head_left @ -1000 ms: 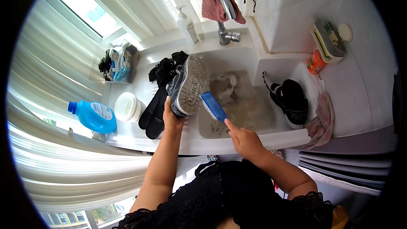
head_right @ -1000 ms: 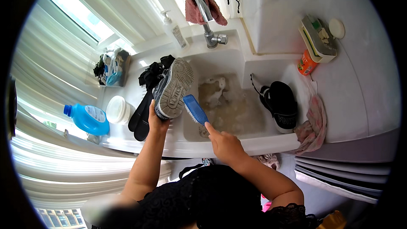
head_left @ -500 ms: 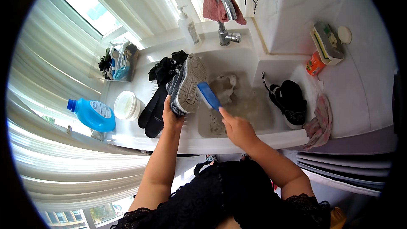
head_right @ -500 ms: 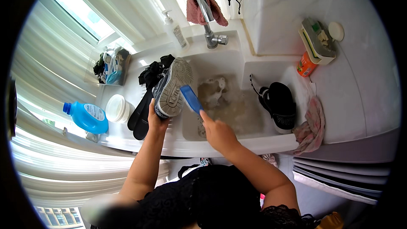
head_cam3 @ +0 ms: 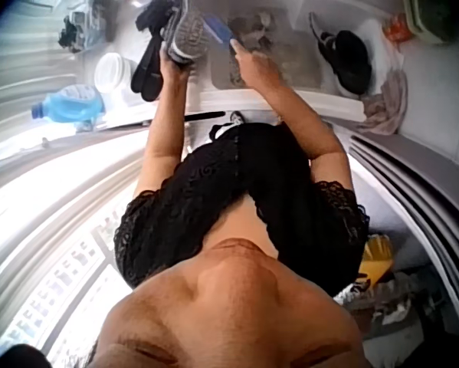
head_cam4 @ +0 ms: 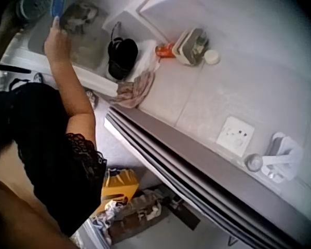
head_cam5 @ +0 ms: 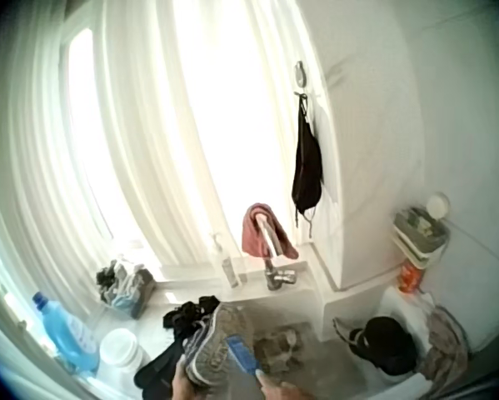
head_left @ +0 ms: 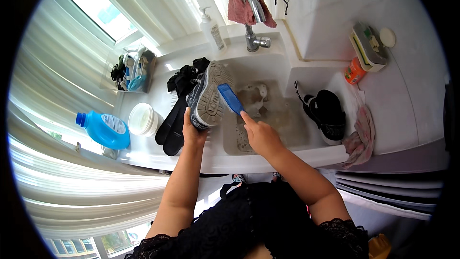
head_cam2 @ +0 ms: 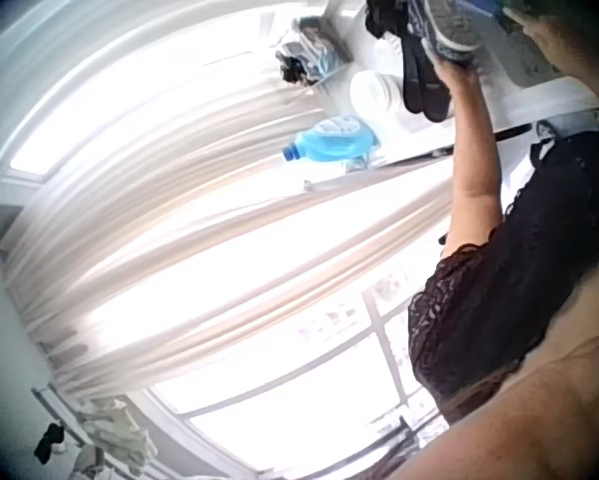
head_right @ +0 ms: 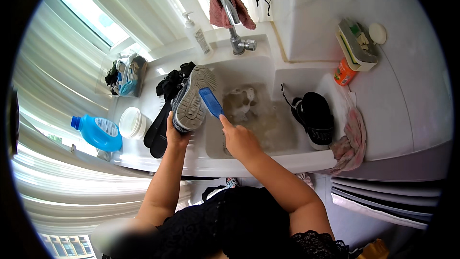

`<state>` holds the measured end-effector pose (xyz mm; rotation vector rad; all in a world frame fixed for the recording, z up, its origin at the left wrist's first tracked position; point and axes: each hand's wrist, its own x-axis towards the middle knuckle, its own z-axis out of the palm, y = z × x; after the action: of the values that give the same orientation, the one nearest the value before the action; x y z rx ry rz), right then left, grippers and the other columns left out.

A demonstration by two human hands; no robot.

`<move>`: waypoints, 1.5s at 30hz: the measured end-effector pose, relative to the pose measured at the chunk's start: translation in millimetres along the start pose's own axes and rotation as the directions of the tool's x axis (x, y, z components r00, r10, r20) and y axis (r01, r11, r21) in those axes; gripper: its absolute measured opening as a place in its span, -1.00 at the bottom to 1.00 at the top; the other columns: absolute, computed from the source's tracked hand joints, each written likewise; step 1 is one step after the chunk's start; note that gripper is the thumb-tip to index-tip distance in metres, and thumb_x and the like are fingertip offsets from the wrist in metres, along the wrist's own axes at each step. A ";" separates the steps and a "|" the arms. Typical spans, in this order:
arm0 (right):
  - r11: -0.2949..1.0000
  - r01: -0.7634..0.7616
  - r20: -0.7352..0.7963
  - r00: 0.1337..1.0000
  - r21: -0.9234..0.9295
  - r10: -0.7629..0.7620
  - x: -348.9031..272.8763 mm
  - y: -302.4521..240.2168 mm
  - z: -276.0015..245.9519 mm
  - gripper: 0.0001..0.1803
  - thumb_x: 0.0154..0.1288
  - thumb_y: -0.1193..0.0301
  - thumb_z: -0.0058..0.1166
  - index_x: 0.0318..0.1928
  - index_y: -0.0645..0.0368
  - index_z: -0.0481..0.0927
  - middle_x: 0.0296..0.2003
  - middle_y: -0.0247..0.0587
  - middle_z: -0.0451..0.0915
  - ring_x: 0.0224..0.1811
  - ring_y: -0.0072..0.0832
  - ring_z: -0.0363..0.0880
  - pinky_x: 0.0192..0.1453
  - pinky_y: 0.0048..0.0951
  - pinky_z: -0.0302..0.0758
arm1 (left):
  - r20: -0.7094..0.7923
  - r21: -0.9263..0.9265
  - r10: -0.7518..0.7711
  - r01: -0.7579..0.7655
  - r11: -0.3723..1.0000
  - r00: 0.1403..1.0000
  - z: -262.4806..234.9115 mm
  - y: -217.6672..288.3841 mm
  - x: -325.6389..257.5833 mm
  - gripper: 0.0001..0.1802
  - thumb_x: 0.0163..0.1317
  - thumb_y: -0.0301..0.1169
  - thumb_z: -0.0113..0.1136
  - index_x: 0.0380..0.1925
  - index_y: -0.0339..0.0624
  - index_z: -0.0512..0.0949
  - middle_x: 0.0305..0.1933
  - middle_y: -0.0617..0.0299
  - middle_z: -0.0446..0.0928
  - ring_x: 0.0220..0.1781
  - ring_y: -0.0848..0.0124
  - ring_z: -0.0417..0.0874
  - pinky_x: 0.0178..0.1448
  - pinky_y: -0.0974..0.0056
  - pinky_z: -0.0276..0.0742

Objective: The person scrubs a black sneaker with a blue brush in a sink filled with soapy water. They rotate the shoe to clean the sole, sides, and interior, then rinse it under the faucet. The person repeats the process on the second sneaker.

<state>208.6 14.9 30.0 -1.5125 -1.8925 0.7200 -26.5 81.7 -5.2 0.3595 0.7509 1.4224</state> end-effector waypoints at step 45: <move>0.991 0.134 -0.017 0.991 -0.029 -0.134 -72.7 24.4 -23.3 -0.49 0.27 0.43 0.05 0.25 -0.12 0.44 -0.54 -0.08 0.49 -0.53 -0.14 0.50 -0.40 -0.17 0.45 | -0.047 -0.053 0.021 -0.024 0.998 0.999 0.8 -0.7 -1.7 -0.47 0.32 -0.01 0.00 0.10 -0.17 0.47 0.09 0.12 0.55 0.14 0.19 0.54 0.27 0.05 0.41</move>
<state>253.9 -50.4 18.8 -1.3886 -1.9761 0.6184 -25.4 80.2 -4.6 0.2948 0.7472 1.4736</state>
